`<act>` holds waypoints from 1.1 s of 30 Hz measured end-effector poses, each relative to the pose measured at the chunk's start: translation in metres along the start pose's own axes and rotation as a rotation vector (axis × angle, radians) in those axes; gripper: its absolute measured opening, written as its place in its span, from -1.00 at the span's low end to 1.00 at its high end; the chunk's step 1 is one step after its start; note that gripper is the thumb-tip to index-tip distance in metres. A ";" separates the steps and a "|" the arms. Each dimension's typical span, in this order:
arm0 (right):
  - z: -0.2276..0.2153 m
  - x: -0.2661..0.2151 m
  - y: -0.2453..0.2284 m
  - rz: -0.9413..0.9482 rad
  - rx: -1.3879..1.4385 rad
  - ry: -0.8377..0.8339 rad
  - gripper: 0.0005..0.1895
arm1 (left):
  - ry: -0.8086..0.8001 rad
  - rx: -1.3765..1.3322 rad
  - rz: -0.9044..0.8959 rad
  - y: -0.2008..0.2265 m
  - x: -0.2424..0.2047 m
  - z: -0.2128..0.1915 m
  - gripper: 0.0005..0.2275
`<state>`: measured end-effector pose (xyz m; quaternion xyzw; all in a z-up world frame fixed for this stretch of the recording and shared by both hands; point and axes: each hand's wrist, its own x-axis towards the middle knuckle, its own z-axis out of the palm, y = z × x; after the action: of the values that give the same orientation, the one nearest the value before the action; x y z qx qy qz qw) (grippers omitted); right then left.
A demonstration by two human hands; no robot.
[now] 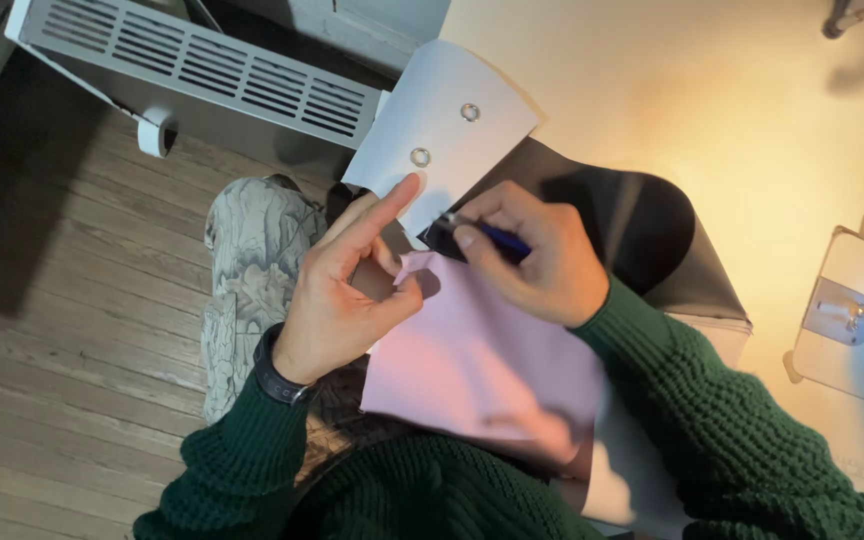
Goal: The person is marking a piece of leather with a pen and then trimming the edges using a thread snipper at a sewing workstation.
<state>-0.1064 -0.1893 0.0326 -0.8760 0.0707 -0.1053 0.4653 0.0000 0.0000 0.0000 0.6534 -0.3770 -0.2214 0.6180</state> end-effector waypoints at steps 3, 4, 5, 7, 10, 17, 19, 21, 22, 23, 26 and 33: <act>-0.019 0.003 0.002 0.028 -0.009 -0.019 -0.78 | 0.009 0.282 0.065 -0.001 0.005 0.003 -0.33; -0.024 0.004 -0.003 0.022 -0.013 -0.015 -0.78 | 0.010 0.283 0.073 -0.001 0.013 0.003 -0.33; -0.028 0.002 -0.009 0.060 -0.051 0.010 -0.79 | -0.020 0.356 0.120 0.000 0.021 0.003 -0.34; -0.036 0.000 -0.014 0.096 -0.101 0.049 -0.78 | -0.053 0.423 0.185 0.001 0.039 0.001 -0.35; -0.042 -0.004 -0.005 0.088 -0.006 -0.001 -0.82 | -0.157 0.355 0.251 -0.001 0.062 0.000 -0.37; -0.020 -0.008 0.062 0.207 0.431 0.281 -0.85 | 0.220 0.974 0.370 0.034 -0.008 0.059 -0.44; -0.015 -0.006 0.067 0.183 0.423 0.344 -0.83 | 0.094 0.933 0.383 0.029 -0.038 0.075 -0.42; -0.017 0.004 0.071 0.180 0.383 0.399 -0.84 | -0.059 0.934 0.279 0.009 -0.048 0.083 -0.34; -0.020 0.009 0.077 0.171 0.381 0.400 -0.84 | -0.053 0.937 0.285 -0.003 -0.038 0.074 -0.34; -0.023 0.014 0.083 0.197 0.328 0.409 -0.82 | -0.091 0.948 0.366 -0.015 -0.028 0.066 -0.34; -0.032 0.028 0.082 0.267 0.371 0.470 -0.75 | -0.153 1.053 0.569 -0.051 0.012 0.028 -0.32; -0.061 0.030 0.089 0.480 0.620 0.345 -0.84 | -0.567 1.526 0.287 -0.044 0.115 -0.076 -0.36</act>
<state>-0.0954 -0.2946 -0.0043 -0.6231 0.3144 -0.1554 0.6991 0.1381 -0.0413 -0.0123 0.7584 -0.6450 0.0200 -0.0920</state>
